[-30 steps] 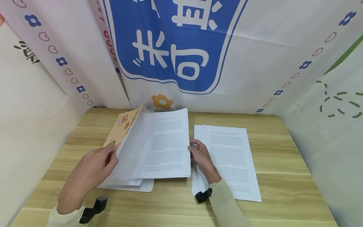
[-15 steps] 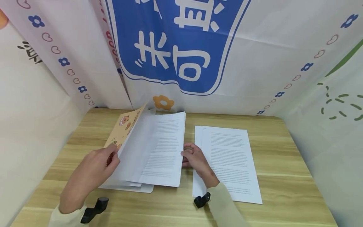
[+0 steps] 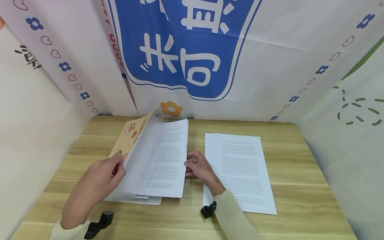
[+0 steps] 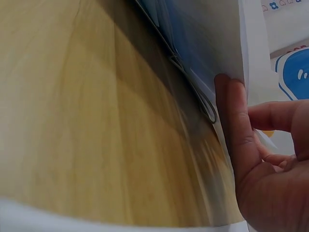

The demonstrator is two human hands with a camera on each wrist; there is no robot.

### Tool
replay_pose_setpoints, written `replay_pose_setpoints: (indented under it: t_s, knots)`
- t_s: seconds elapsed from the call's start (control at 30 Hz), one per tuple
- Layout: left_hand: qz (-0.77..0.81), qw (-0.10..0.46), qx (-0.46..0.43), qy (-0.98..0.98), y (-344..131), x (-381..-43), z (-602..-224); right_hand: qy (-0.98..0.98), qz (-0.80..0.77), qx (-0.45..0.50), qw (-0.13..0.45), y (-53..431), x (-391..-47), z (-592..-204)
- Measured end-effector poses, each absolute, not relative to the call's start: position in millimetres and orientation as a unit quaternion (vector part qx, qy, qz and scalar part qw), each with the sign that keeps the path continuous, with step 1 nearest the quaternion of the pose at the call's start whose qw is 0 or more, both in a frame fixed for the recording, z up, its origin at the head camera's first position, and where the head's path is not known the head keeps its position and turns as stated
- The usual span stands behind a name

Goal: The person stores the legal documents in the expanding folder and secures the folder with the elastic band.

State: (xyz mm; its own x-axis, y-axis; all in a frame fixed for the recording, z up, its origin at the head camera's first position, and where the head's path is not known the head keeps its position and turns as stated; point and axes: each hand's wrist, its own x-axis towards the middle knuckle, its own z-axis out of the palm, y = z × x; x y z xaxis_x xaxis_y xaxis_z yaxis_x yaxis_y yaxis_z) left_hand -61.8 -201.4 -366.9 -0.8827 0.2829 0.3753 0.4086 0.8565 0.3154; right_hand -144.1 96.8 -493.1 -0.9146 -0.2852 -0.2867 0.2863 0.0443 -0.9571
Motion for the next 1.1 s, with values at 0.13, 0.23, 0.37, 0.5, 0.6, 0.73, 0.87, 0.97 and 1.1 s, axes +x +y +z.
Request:
replay_pose_setpoints:
  t_s: [0.13, 0.23, 0.37, 0.5, 0.6, 0.73, 0.87, 0.97, 1.1]
  knots:
    - [-0.199, 0.159, -0.181, -0.950, -202, -61, -367, 0.689, -0.693, -0.005, 0.213, 90, -145, -494]
    - [-0.198, 0.159, -0.180, -0.950, -202, -61, -367, 0.685, -0.694, -0.009, 0.220, 85, -146, -496]
    - [-0.199, 0.151, -0.176, -0.952, -202, -62, -366, 0.678, -0.700, -0.010, 0.225, 80, -147, -498]
    - [-0.202, 0.139, -0.170, -0.954, -202, -61, -365, 0.669, -0.708, -0.016, 0.227, 75, -147, -498]
    - [-0.202, 0.137, -0.170, -0.955, -201, -61, -365, 0.667, -0.708, -0.021, 0.229, 72, -148, -499]
    - [-0.198, 0.140, -0.172, -0.955, -201, -62, -365, 0.669, -0.706, -0.017, 0.233, 70, -149, -499]
    - [-0.196, 0.144, -0.177, -0.954, -200, -62, -366, 0.659, -0.714, -0.012, 0.235, 66, -149, -498]
    - [-0.196, 0.148, -0.180, -0.953, -200, -62, -366, 0.651, -0.721, -0.017, 0.237, 63, -149, -497]
    - [-0.195, 0.147, -0.179, -0.953, -200, -62, -365, 0.645, -0.726, -0.026, 0.238, 59, -149, -497]
